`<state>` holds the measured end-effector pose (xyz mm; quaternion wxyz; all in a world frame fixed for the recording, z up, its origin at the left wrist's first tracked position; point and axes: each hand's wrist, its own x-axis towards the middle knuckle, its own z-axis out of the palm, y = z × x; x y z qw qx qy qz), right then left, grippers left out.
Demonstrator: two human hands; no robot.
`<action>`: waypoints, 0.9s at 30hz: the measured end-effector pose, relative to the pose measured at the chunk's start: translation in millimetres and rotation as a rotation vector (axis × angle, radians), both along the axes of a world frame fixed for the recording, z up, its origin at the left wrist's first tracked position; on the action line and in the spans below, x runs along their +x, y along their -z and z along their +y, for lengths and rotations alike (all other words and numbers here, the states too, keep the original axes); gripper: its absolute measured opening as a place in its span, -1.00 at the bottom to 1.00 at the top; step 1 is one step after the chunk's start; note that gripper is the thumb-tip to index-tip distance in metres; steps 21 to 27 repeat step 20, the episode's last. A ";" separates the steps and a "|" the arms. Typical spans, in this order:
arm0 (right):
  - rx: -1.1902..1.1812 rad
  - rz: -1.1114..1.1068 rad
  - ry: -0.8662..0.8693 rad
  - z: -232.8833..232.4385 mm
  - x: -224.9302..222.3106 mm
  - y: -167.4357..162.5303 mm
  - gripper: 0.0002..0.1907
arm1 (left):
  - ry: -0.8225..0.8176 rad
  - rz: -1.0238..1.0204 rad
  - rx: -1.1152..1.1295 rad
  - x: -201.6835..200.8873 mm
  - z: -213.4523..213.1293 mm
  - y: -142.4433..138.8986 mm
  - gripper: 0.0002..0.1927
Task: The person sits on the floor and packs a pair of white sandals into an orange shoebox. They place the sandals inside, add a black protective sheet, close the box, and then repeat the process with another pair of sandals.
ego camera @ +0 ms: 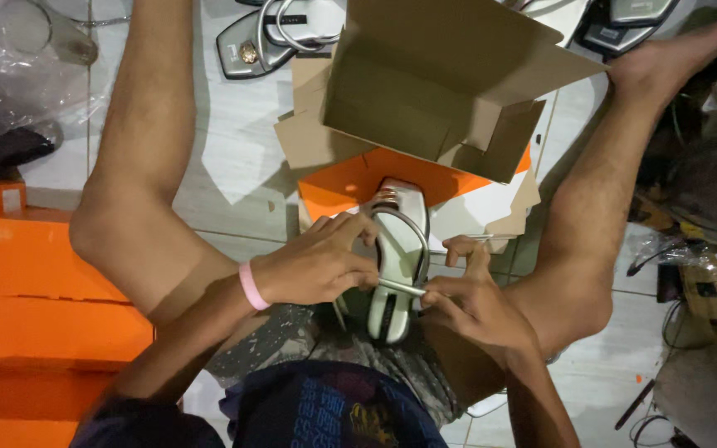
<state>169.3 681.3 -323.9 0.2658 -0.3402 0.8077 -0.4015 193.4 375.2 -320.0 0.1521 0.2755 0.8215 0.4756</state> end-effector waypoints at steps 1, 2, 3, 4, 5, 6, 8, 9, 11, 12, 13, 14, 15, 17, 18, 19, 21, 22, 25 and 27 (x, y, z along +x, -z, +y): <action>0.000 -0.024 0.044 -1.3 0.6 2.5 -0.98 | 0.004 0.028 0.038 -2.2 4.3 1.9 -0.81; 0.001 -0.050 0.087 -3.0 2.0 4.2 -0.98 | 0.007 0.052 0.076 -3.3 9.8 3.5 -0.76; -0.028 -0.070 0.092 -3.6 3.8 5.2 -0.98 | 0.013 0.072 0.116 -2.9 17.3 4.6 -0.69; -0.058 -0.091 0.097 -4.3 4.6 6.6 -0.98 | 0.043 0.033 0.106 -2.9 29.2 5.7 -0.74; -0.092 -0.108 0.098 -5.9 3.4 7.6 -0.97 | 0.070 -0.001 0.092 -5.7 42.1 6.1 -0.77; -0.097 -0.067 0.106 -5.5 0.5 6.6 -0.95 | 0.096 -0.029 0.079 -8.9 49.1 4.8 -0.79; -0.102 0.015 0.113 -1.1 -5.5 3.3 -0.89 | 0.103 -0.052 0.124 -16.9 48.7 2.8 -0.77; -0.096 -0.002 0.081 0.0 -5.1 2.8 -0.92 | 0.107 -0.065 0.145 -19.9 48.3 1.6 -0.75; -0.081 -0.035 0.037 4.5 1.8 3.1 -0.95 | 0.111 0.052 0.109 -19.2 45.6 -2.4 -0.75; -0.056 -0.083 0.055 8.2 7.3 3.5 -0.93 | 0.112 0.102 0.094 -15.7 42.5 -4.3 -0.75; -0.030 -0.130 0.068 12.0 12.0 4.2 -0.92 | 0.095 0.063 0.096 -11.6 34.3 -6.2 -0.79; -0.008 -0.172 0.076 14.2 13.6 6.1 -0.91 | 0.075 0.031 0.094 -9.2 21.0 -8.8 -0.82; 0.022 -0.161 0.032 14.6 12.1 9.6 -0.90 | 0.053 0.007 0.089 -11.6 12.0 -9.3 -0.85; 0.082 -0.156 -0.062 15.0 18.6 16.9 -0.88 | 0.066 -0.034 0.067 -10.1 8.2 -6.4 -0.89; 0.045 -0.155 -0.013 16.3 24.7 20.0 -0.87 | 0.079 -0.062 0.061 -6.2 8.8 -4.6 -0.90; 0.009 -0.144 0.040 16.9 27.5 24.2 -0.86 | 0.070 -0.055 0.046 -5.2 10.4 -2.1 -0.90; -0.026 -0.127 0.091 17.4 28.1 28.7 -0.85 | 0.060 -0.043 0.031 -4.5 13.6 0.2 -0.88; -0.026 -0.127 0.091 17.4 28.1 28.7 -0.85 | 0.060 -0.043 0.031 -4.5 13.6 0.2 -0.88; -0.026 -0.127 0.091 17.4 28.1 28.7 -0.85 | 0.060 -0.043 0.031 -4.5 13.6 0.2 -0.88; -0.026 -0.127 0.091 17.4 28.1 28.7 -0.85 | 0.060 -0.043 0.031 -4.5 13.6 0.2 -0.88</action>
